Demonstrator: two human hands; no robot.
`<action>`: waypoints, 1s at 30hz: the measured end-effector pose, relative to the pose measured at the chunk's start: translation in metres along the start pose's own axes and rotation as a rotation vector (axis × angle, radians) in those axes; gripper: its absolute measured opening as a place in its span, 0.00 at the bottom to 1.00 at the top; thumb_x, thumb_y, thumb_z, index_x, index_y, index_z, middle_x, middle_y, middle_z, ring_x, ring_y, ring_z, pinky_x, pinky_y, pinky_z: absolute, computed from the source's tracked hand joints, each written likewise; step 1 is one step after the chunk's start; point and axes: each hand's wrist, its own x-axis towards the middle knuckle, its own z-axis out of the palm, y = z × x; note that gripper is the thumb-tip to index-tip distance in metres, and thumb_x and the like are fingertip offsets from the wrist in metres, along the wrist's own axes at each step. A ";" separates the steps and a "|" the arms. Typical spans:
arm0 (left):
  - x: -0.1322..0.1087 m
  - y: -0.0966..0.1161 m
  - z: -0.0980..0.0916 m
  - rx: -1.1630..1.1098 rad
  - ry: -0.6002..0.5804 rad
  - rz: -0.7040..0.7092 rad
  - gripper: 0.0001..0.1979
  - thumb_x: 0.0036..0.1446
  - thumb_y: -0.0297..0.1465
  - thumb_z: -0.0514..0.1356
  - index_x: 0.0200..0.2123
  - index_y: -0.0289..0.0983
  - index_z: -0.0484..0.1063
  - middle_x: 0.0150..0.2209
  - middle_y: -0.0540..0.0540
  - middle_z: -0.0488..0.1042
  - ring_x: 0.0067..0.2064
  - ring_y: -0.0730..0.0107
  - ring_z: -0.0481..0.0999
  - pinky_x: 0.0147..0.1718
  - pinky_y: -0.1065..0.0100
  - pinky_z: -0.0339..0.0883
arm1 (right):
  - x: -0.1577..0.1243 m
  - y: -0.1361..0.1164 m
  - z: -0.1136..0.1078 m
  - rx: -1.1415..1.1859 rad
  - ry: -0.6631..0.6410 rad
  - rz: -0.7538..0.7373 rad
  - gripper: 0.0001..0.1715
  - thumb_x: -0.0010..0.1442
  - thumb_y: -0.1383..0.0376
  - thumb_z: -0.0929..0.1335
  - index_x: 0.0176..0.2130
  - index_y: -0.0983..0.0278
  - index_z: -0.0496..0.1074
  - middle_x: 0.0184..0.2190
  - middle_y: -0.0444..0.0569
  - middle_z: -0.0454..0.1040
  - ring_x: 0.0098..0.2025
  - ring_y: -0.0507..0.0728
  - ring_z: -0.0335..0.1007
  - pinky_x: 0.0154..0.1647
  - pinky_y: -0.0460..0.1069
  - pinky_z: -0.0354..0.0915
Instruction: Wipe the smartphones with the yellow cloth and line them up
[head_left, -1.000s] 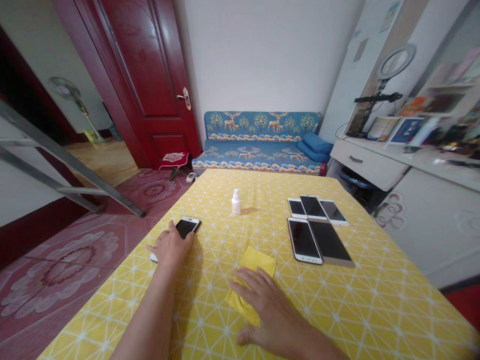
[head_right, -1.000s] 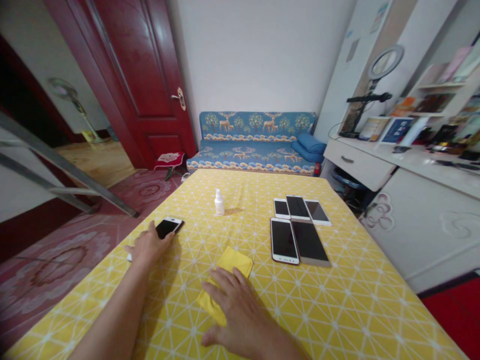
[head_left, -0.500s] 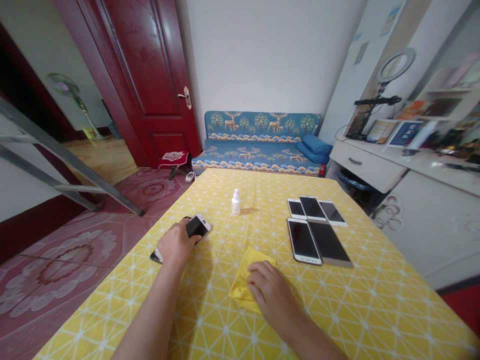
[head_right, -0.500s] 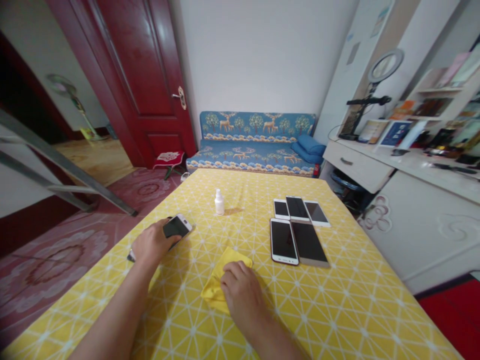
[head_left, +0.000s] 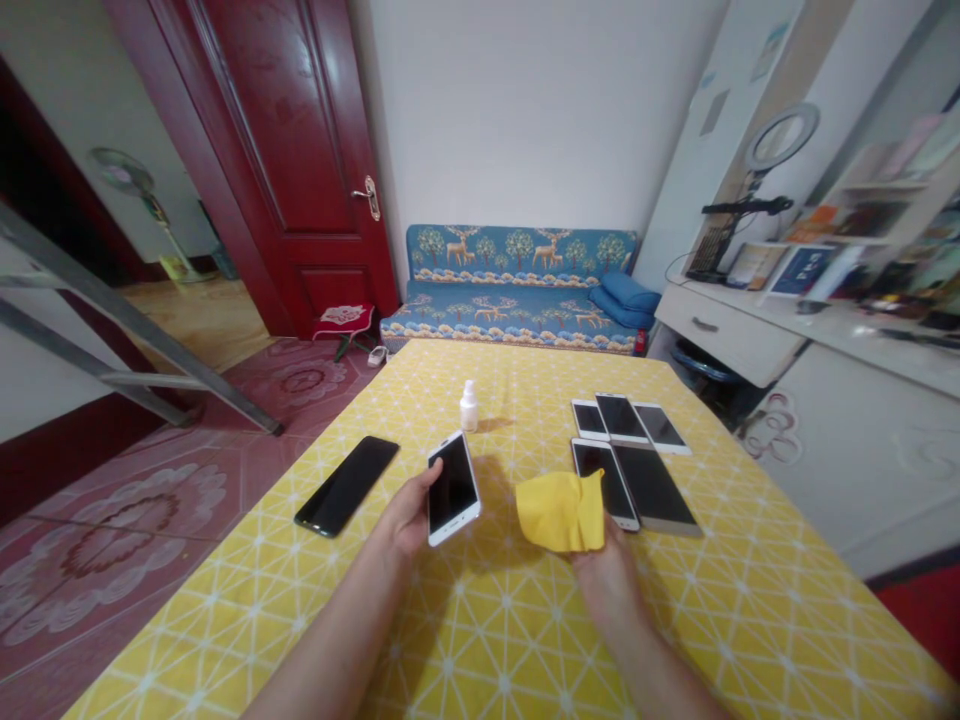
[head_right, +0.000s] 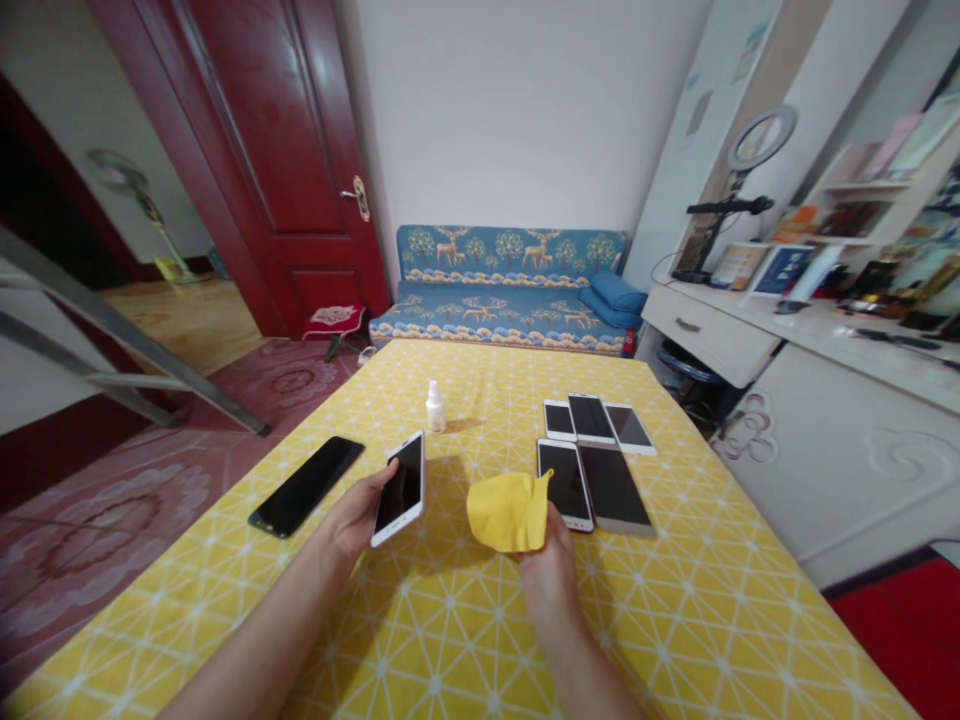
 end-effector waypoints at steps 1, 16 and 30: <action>0.002 -0.005 0.002 -0.019 -0.060 -0.059 0.12 0.56 0.29 0.58 0.42 0.28 0.71 0.30 0.40 0.79 0.33 0.59 0.80 0.39 0.59 0.72 | 0.001 -0.001 0.000 0.027 0.003 -0.010 0.18 0.40 0.59 0.75 0.34 0.60 0.74 0.31 0.44 0.80 0.32 0.58 0.76 0.30 0.51 0.72; 0.004 -0.054 0.020 -0.126 -0.479 -0.173 0.18 0.61 0.32 0.54 0.50 0.26 0.70 0.46 0.35 0.77 0.47 0.59 0.77 0.52 0.59 0.65 | -0.023 -0.001 0.001 -0.874 -0.398 -0.690 0.16 0.64 0.61 0.62 0.48 0.60 0.74 0.44 0.49 0.79 0.45 0.58 0.76 0.46 0.50 0.72; -0.008 -0.068 0.026 0.034 -0.347 -0.188 0.11 0.56 0.32 0.59 0.38 0.30 0.76 0.31 0.43 0.79 0.32 0.68 0.77 0.37 0.70 0.67 | -0.021 0.001 0.008 -1.127 -0.729 -1.107 0.31 0.65 0.75 0.57 0.64 0.56 0.56 0.60 0.46 0.66 0.63 0.56 0.58 0.63 0.56 0.61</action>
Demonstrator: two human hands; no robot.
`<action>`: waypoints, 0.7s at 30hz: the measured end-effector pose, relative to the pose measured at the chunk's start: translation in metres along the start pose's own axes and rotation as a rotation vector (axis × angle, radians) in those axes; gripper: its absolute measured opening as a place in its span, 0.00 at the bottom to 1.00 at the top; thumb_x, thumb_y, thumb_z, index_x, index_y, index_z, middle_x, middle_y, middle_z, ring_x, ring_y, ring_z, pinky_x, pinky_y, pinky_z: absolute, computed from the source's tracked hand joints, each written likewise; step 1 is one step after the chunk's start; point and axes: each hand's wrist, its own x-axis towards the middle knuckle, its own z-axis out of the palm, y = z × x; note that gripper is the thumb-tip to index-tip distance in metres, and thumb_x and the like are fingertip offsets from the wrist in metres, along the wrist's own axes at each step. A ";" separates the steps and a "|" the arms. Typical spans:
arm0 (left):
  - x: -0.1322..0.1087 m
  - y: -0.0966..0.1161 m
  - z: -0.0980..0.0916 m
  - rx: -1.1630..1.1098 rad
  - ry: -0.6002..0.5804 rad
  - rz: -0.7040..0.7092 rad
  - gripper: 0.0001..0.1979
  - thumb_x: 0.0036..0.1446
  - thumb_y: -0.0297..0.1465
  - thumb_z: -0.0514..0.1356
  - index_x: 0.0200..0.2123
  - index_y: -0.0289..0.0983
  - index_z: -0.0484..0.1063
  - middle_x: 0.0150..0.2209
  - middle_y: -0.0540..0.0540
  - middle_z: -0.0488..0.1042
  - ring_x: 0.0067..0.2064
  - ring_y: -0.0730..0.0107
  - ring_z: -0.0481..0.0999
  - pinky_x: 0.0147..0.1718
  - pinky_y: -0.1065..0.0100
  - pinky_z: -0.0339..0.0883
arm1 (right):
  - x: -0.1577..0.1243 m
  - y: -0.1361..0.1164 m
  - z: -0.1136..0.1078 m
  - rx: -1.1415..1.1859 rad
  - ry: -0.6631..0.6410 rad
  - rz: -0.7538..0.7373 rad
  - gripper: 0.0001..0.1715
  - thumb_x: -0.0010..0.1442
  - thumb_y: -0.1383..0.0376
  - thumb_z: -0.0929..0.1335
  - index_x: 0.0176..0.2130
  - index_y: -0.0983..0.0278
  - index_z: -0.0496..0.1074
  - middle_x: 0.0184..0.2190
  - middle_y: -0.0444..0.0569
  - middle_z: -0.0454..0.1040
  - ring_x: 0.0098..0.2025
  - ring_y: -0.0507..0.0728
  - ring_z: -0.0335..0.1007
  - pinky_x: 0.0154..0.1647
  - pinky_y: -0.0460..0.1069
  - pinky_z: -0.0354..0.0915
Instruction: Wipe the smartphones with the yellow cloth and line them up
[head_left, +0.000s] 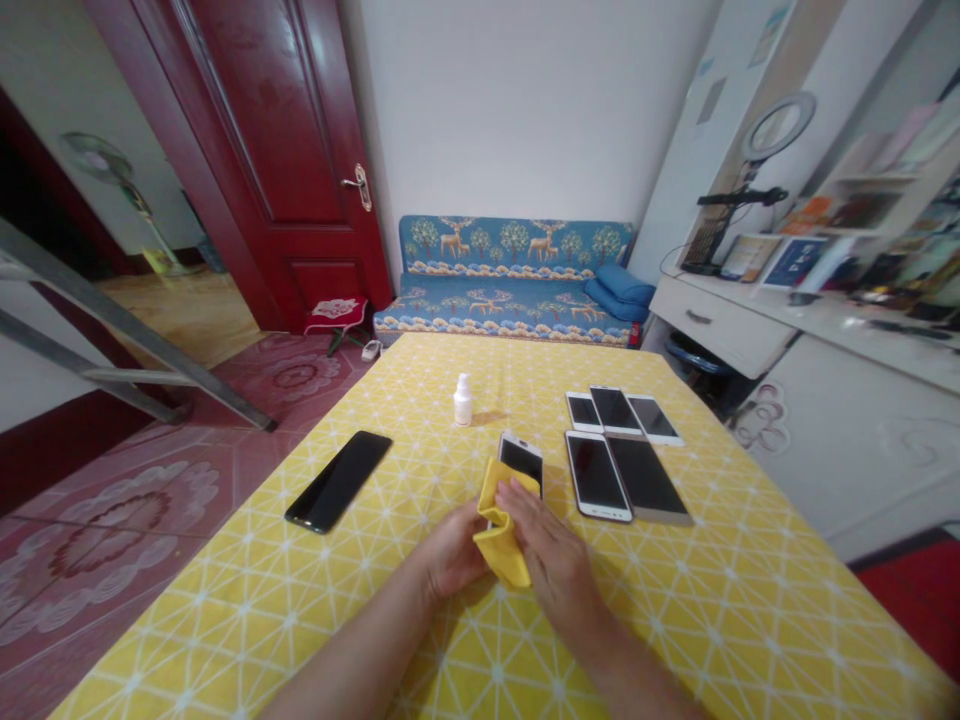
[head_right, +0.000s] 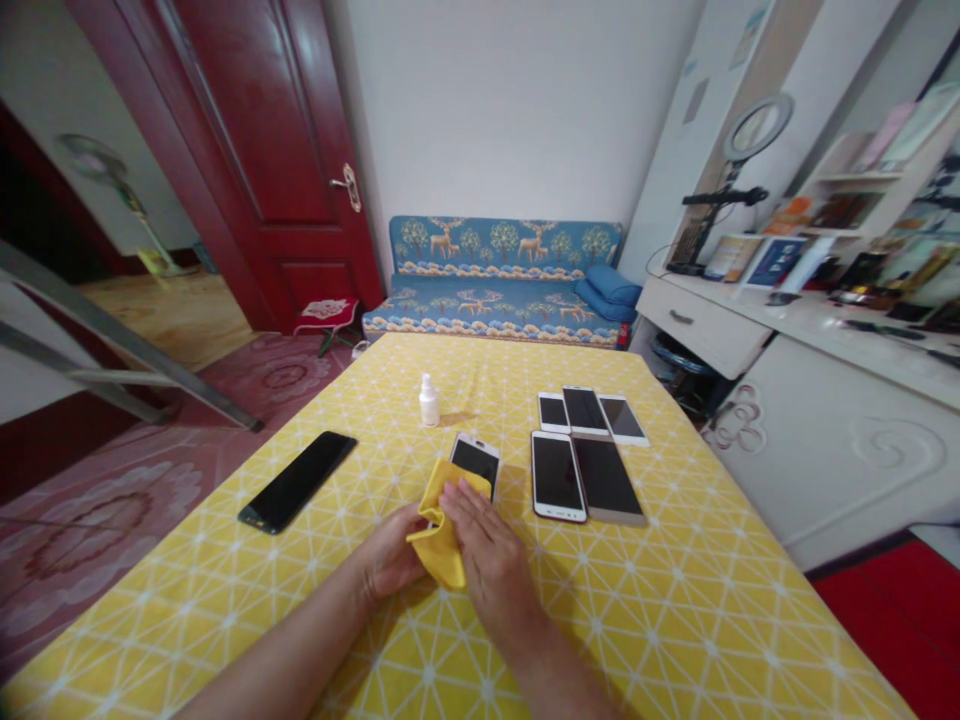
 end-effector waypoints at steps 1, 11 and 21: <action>-0.001 -0.001 0.001 0.022 -0.006 0.012 0.13 0.56 0.34 0.60 0.40 0.31 0.75 0.33 0.43 0.79 0.33 0.67 0.78 0.39 0.68 0.67 | -0.001 0.003 0.001 -0.013 0.025 0.026 0.31 0.65 0.74 0.57 0.64 0.56 0.57 0.60 0.46 0.65 0.63 0.56 0.58 0.63 0.57 0.61; -0.009 -0.003 0.014 0.245 -0.237 0.025 0.22 0.61 0.38 0.55 0.58 0.42 0.65 0.46 0.39 0.76 0.43 0.57 0.78 0.43 0.58 0.68 | -0.001 0.021 -0.007 0.078 0.234 0.460 0.25 0.66 0.65 0.60 0.62 0.59 0.62 0.61 0.51 0.64 0.62 0.60 0.60 0.61 0.59 0.59; -0.013 -0.010 0.010 0.296 -0.238 -0.064 0.19 0.58 0.37 0.59 0.51 0.36 0.70 0.39 0.36 0.76 0.36 0.59 0.78 0.35 0.62 0.70 | 0.002 0.018 -0.020 0.099 0.226 0.271 0.24 0.66 0.69 0.59 0.59 0.58 0.66 0.61 0.49 0.63 0.63 0.59 0.58 0.63 0.60 0.58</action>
